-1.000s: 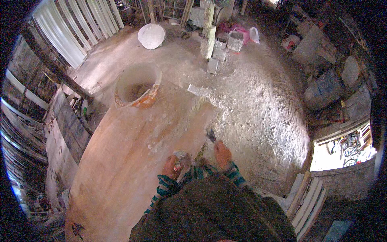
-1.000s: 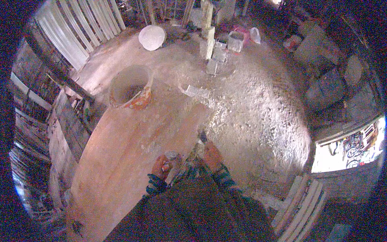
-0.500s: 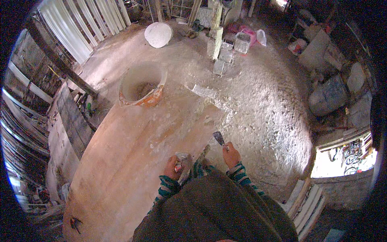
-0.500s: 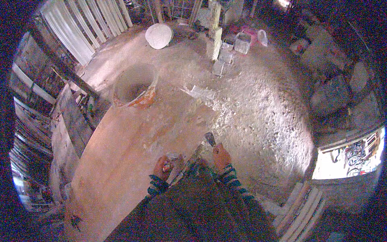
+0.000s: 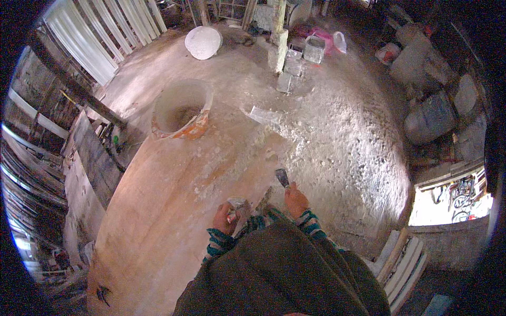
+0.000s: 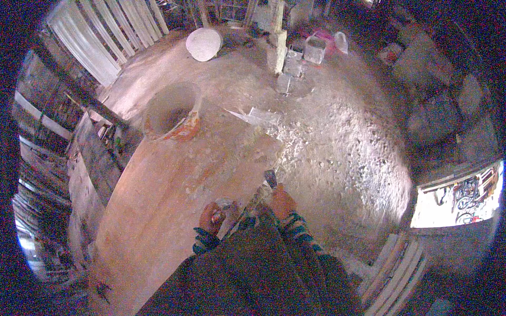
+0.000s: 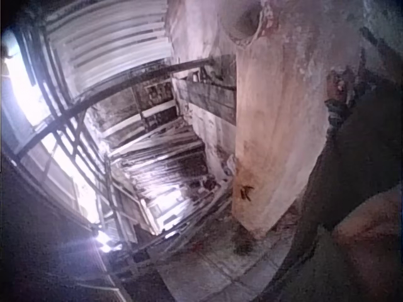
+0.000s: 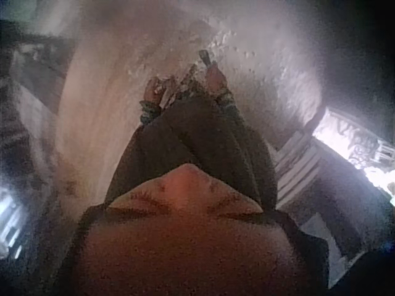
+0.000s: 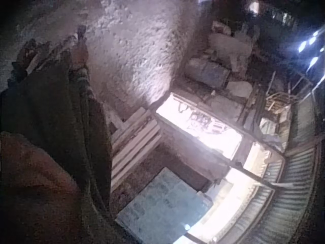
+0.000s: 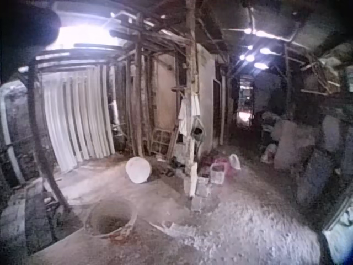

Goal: The person scrapes a white powdery residue from a large flat wooden board using a small metal scraper. They repeatedly scrape the surface and wipe the residue with a cloth, moving across the board to clear the material.

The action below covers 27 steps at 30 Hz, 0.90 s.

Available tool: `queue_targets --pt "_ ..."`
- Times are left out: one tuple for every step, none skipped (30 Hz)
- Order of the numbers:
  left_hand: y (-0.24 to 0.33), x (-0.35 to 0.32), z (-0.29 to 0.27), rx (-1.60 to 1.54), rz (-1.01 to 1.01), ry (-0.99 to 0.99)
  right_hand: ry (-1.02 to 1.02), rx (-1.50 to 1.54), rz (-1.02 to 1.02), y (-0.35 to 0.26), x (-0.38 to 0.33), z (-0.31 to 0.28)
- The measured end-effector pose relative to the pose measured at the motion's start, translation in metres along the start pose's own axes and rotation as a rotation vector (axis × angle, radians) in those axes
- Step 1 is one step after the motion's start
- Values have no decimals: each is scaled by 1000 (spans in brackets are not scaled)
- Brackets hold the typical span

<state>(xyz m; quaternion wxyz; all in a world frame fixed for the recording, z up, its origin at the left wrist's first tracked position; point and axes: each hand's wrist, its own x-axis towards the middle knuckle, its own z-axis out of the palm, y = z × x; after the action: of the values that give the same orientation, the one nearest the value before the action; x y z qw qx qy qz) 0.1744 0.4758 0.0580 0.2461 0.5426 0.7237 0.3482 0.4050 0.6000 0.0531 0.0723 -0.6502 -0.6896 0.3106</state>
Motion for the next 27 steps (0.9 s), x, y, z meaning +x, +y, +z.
queue_targets --pt "0 0 -2 -3 -22 -35 -21 -14 28 0 2 5" --pt "-2 0 -2 5 -29 -50 -42 -27 52 -2 3 8" --pt "-5 1 -1 13 -36 -64 5 -35 30 -4 -2 11" --pt "-8 1 -1 21 -43 -79 53 -43 9 -7 -10 14" --pt "-11 2 0 31 -7 -82 104 -54 -13 -9 -17 17" --pt "-13 2 0 41 30 -86 104 -42 -34 -10 -20 19" --pt "-16 3 1 51 68 -90 105 -30 -56 -11 -23 20" --pt "-19 3 1 54 85 -102 105 -18 -75 -13 -27 22" --pt "-21 4 2 58 103 -115 128 -14 -53 -14 -26 26" --pt "-23 3 2 61 121 -129 151 -10 -31 -15 -20 31" --pt "-25 3 1 62 150 -106 175 -5 -9 -16 -15 36" --pt "-23 4 2 59 180 -90 171 3 2 -17 -10 39" --pt "-21 6 1 57 211 -74 168 12 12 -19 -6 42" --pt "-17 8 -4 57 193 -133 167 20 14 -23 -4 45" --pt "-10 9 -11 58 174 -192 162 -2 15 -24 -8 46" --pt "-8 9 -16 60 156 -250 157 -23 16 -25 -15 47" --pt "-12 10 -16 64 178 -270 153 -41 15 -28 -19 48" --pt "-18 11 -15 68 200 -290 187 -42 29 -33 -20 49" --pt "-23 12 -15 72 220 -310 220 -42 43 -38 -18 48" --pt "-22 13 -16 67 239 -308 257 -44 64 -41 -16 48" --pt "-17 13 -20 58 256 -309 269 -24 94 -39 -6 47" --pt "-16 12 -23 49 271 -310 280 -4 122 -33 12 48" --pt "-18 12 -23 46 271 -322 289 16 143 -35 23 43" --pt "-21 13 -23 42 270 -333 255 29 151 -36 25 40" --pt "-24 13 -24 39 268 -342 227 -16 132 -35 18 45" --pt "-24 15 -24 35 270 -353 207 -69 109 -33 10 49" --pt "-25 16 -24 32 270 -363 186 -122 86 -32 7 50"
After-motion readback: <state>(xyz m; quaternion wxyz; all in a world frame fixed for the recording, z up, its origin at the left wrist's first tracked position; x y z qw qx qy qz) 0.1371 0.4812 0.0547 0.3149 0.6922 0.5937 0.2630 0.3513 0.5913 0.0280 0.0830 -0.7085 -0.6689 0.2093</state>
